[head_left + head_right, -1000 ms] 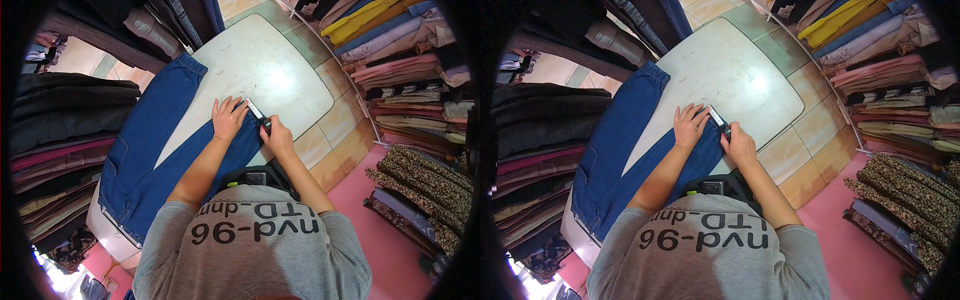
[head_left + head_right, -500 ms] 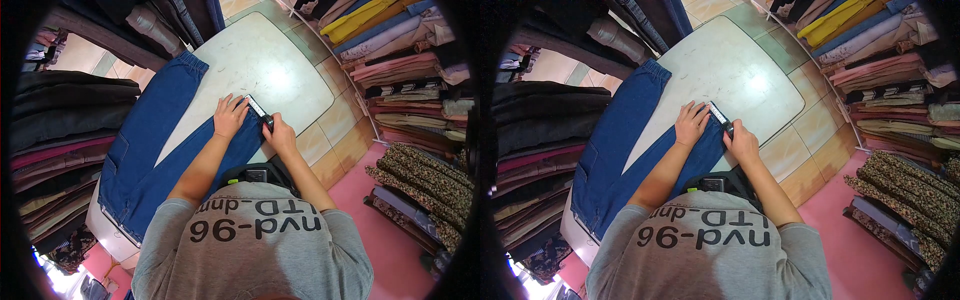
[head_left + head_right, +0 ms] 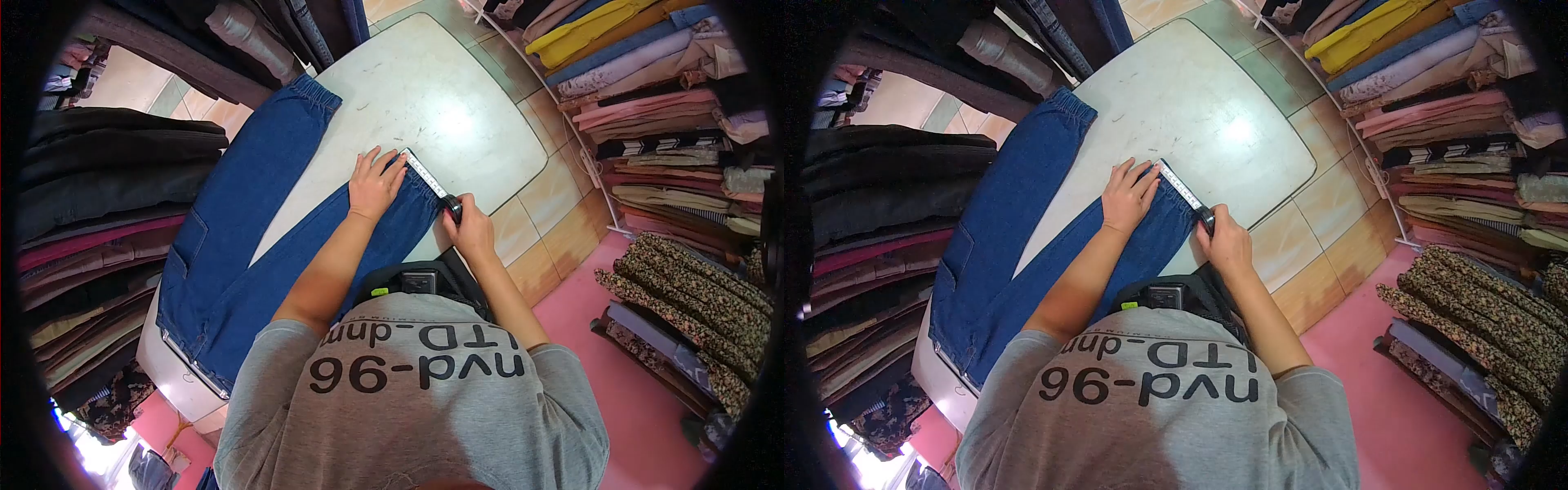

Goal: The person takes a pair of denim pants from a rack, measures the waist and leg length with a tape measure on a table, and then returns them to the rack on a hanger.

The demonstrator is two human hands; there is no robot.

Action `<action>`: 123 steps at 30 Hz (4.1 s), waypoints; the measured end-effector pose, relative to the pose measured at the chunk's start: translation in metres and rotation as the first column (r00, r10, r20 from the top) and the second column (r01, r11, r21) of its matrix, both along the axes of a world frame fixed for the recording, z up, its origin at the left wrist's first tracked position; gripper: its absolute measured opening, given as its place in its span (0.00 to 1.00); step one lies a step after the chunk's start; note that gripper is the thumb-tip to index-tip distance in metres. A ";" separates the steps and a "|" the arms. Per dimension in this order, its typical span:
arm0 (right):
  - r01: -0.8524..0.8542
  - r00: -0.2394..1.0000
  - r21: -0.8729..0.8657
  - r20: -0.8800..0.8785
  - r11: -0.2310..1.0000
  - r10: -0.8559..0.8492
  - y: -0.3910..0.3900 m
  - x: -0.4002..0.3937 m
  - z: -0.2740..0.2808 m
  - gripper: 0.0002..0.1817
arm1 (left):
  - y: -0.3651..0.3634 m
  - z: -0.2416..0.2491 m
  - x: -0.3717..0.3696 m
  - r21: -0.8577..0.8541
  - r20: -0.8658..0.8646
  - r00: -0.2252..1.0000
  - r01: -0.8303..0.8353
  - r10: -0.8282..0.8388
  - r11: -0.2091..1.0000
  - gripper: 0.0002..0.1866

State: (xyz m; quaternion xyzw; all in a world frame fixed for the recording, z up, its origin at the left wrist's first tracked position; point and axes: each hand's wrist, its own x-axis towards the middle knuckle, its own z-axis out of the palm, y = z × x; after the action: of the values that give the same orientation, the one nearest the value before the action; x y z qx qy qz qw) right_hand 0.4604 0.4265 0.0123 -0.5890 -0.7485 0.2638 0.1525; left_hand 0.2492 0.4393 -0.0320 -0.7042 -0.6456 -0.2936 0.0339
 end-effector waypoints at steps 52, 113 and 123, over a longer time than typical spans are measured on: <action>0.005 1.000 0.038 -0.004 0.999 -0.005 -0.008 0.019 -0.026 0.18 | 0.000 0.000 0.001 0.030 0.021 1.000 -0.019 0.019 0.999 0.15; -0.044 0.687 -0.330 -0.695 0.943 -0.211 -0.004 0.013 0.015 0.13 | -0.534 0.012 -0.132 -0.084 0.127 0.049 -0.995 0.991 0.060 0.18; -0.480 0.660 -0.432 -0.751 0.763 -0.010 -0.135 -0.166 0.058 0.11 | -0.631 0.005 -0.232 -0.140 -0.166 0.083 -0.988 0.983 0.060 0.26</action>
State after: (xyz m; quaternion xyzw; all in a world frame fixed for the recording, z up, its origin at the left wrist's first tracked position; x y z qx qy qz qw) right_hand 0.2945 0.2920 0.0706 -0.3460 -0.5785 0.7113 0.1994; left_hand 0.0172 -0.1918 -0.0274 -0.0834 -0.9780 -0.1113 0.1558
